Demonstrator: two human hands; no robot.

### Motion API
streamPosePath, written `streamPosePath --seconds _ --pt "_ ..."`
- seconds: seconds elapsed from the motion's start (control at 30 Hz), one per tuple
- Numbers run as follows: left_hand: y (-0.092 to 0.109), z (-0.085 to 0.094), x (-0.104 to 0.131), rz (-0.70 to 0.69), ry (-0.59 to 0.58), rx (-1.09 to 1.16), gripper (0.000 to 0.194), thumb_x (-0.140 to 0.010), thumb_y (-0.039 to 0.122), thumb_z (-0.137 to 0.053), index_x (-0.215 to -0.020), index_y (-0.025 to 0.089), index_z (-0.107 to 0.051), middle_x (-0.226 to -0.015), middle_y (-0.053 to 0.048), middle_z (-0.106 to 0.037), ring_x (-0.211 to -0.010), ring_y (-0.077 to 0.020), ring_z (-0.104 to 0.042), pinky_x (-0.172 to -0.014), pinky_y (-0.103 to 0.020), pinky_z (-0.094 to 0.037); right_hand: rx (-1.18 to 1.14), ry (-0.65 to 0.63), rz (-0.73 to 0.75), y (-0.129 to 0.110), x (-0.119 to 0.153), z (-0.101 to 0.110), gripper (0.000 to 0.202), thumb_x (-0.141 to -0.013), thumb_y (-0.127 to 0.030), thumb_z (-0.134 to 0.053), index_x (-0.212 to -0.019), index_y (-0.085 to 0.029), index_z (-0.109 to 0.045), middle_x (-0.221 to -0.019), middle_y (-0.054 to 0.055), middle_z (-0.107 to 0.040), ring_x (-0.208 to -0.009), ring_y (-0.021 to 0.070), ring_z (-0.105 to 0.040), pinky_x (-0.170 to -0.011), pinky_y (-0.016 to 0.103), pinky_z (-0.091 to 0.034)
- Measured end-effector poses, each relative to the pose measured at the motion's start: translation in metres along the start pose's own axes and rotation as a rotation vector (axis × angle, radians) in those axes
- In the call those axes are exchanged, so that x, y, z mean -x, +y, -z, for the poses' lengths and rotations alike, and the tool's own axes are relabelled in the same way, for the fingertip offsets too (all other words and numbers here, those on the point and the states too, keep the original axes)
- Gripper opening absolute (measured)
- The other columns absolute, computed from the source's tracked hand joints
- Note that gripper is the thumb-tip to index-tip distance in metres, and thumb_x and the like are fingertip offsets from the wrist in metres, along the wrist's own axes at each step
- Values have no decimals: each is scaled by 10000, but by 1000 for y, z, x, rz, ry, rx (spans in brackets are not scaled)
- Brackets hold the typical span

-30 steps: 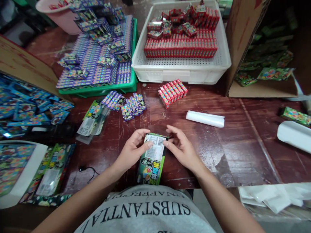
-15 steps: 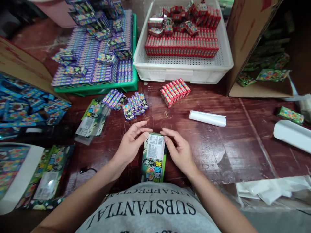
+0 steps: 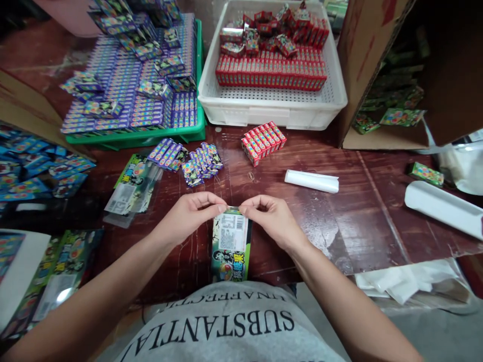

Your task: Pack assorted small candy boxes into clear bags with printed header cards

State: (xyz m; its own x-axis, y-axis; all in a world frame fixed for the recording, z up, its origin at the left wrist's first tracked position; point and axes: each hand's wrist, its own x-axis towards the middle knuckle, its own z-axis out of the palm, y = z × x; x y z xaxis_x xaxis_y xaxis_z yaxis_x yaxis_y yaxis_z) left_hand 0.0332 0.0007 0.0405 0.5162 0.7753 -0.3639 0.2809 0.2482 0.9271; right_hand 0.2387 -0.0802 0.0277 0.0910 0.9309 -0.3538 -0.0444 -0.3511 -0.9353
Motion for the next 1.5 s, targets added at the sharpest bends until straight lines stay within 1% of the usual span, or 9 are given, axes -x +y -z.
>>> streamPosePath --seconds 0.27,0.4,0.53,0.6,0.73,0.9,1.07,1.3,1.5 --pt "-5 7 -2 -43 -140 -39 208 -809 326 -796 -960 187 -757 -1007 -57 -780 -920 -193 -722 -887 -357 -569 -8 -126 15 4 2 16 224 -835 -453 -774 -943 -260 -806 -1048 42 -796 -975 212 -736 -978 436 -547" --pt "-11 5 -11 -100 -163 -91 164 -843 335 -762 -885 180 -730 -1011 -66 -767 -938 -197 -719 -895 -368 -572 220 -248 239 -6 2 34 203 -928 -457 -669 -1010 -325 -800 -1175 34 -760 -1217 237 -652 -1047 478 -510" --pt "-14 5 -29 -174 -195 -329 164 -907 345 -675 -914 191 -730 -1027 -75 -760 -947 -214 -716 -900 -392 -571 680 158 574 -16 -18 109 245 -954 -386 -633 -1148 -297 -753 -1381 90 -639 -1327 288 -550 -1132 542 -397" --pt "-11 2 -38 -298 -175 -528 148 -922 323 -647 -952 211 -740 -1140 -81 -738 -1050 -235 -695 -979 -435 -540 872 381 578 -13 -35 160 300 -952 -369 -611 -1209 -260 -721 -1323 130 -664 -1282 332 -564 -1103 589 -385" --pt "8 -22 -62 -523 -101 -654 158 -945 265 -609 -1042 231 -729 -1341 -80 -650 -1236 -244 -618 -1097 -469 -461 1044 116 402 6 -61 225 365 -845 -432 -712 -1144 -223 -731 -1131 117 -744 -1093 352 -645 -993 576 -433" --pt "33 -71 -115 -532 -11 -429 236 -946 273 -628 -1164 195 -669 -1241 -99 -694 -1151 -229 -653 -1039 -432 -495 950 9 408 16 -60 204 236 -911 -439 -634 -982 -231 -719 -980 60 -749 -927 244 -664 -853 398 -493" --pt "35 -99 -148 -402 -189 -245 570 -743 251 -845 -1248 168 -594 -1171 -115 -703 -1044 -227 -676 -897 -378 -535 774 9 465 2 -49 179 209 -935 -432 -620 -904 -240 -700 -907 45 -730 -859 217 -653 -803 357 -491" --pt "29 -98 -133 -297 -245 -150 644 -753 387 -851 -1285 174 -556 -1107 -97 -704 -889 -185 -672 -723 -288 -517 788 10 478 -5 -49 177 256 -962 -453 -577 -891 -248 -714 -880 44 -735 -842 219 -646 -792 363 -486" --pt "21 -90 -132 -324 -141 -278 315 -881 281 -694 -1176 174 -664 -1040 -70 -735 -888 -187 -678 -774 -306 -524 580 45 413 -8 -48 166 257 -913 -482 -655 -974 -240 -714 -943 36 -742 -861 216 -674 -799 351 -520"
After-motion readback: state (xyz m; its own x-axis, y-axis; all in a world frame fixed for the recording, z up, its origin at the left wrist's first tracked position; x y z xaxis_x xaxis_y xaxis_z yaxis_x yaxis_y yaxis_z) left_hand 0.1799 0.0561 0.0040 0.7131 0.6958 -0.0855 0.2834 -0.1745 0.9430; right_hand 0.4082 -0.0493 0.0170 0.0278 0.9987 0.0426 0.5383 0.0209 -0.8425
